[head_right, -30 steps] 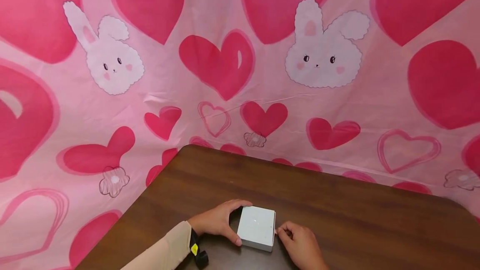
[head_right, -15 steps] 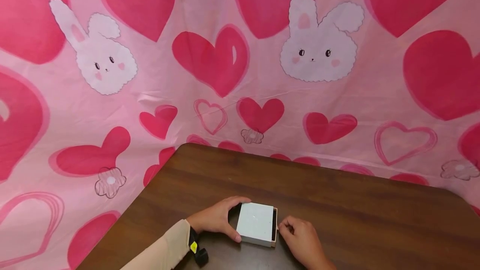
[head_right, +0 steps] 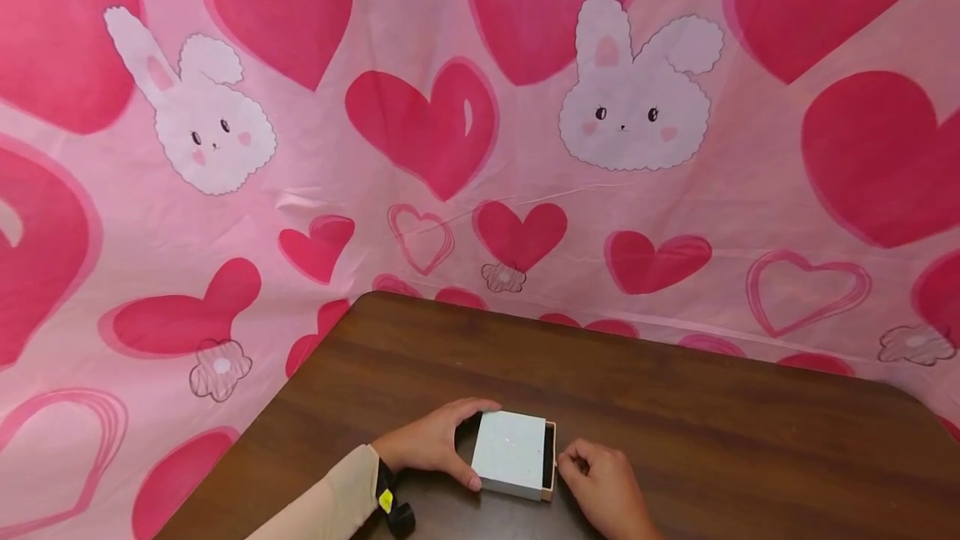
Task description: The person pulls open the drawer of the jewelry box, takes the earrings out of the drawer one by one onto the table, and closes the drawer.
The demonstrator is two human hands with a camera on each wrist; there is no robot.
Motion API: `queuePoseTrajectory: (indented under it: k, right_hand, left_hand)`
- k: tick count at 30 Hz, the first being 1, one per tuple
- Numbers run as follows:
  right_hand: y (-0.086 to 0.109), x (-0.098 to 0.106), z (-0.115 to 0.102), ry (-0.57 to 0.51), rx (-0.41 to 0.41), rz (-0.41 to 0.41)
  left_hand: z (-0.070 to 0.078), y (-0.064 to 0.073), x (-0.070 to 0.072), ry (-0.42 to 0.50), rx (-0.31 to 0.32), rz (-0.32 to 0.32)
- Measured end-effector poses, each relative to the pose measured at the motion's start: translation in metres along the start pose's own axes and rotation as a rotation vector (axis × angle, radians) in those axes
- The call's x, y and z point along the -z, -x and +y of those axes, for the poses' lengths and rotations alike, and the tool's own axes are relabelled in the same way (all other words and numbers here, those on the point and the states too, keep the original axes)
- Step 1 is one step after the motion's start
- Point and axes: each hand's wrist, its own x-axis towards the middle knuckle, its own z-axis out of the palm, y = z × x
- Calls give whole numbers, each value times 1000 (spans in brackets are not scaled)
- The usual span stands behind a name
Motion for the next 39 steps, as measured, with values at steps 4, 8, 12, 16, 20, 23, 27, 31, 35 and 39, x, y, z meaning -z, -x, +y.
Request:
queuePoseTrajectory:
  k: [4,8,12,16,20,23,27,31,35,39]
  right_hand:
    - [2,0,-1,5,-30,-15]
    - [2,1,-2,25,-17,-6]
    - [2,2,-2,54,-25,-2]
    - [2,2,-2,53,7,39]
    - [3,1,-1,62,25,75]
    - [4,1,-1,76,-13,56]
    - [3,2,-2,81,-49,29]
    - [3,3,-1,86,-42,31]
    - [2,3,0,84,-7,55]
    - [2,3,3,73,32,92]
  left_hand:
    - [-1,2,-1,3,15,-5]
    - [0,1,0,-11,1,1]
    - [0,0,0,-10,2,0]
    - [0,0,-1,-2,22,-4]
    - [0,0,-1,9,25,-5]
    - [0,0,-1,11,20,-9]
    - [-1,0,-1,19,19,-16]
    - [-1,0,-1,23,15,-21]
    - [-1,-1,0,17,11,-22]
    - [0,0,1,14,10,-19]
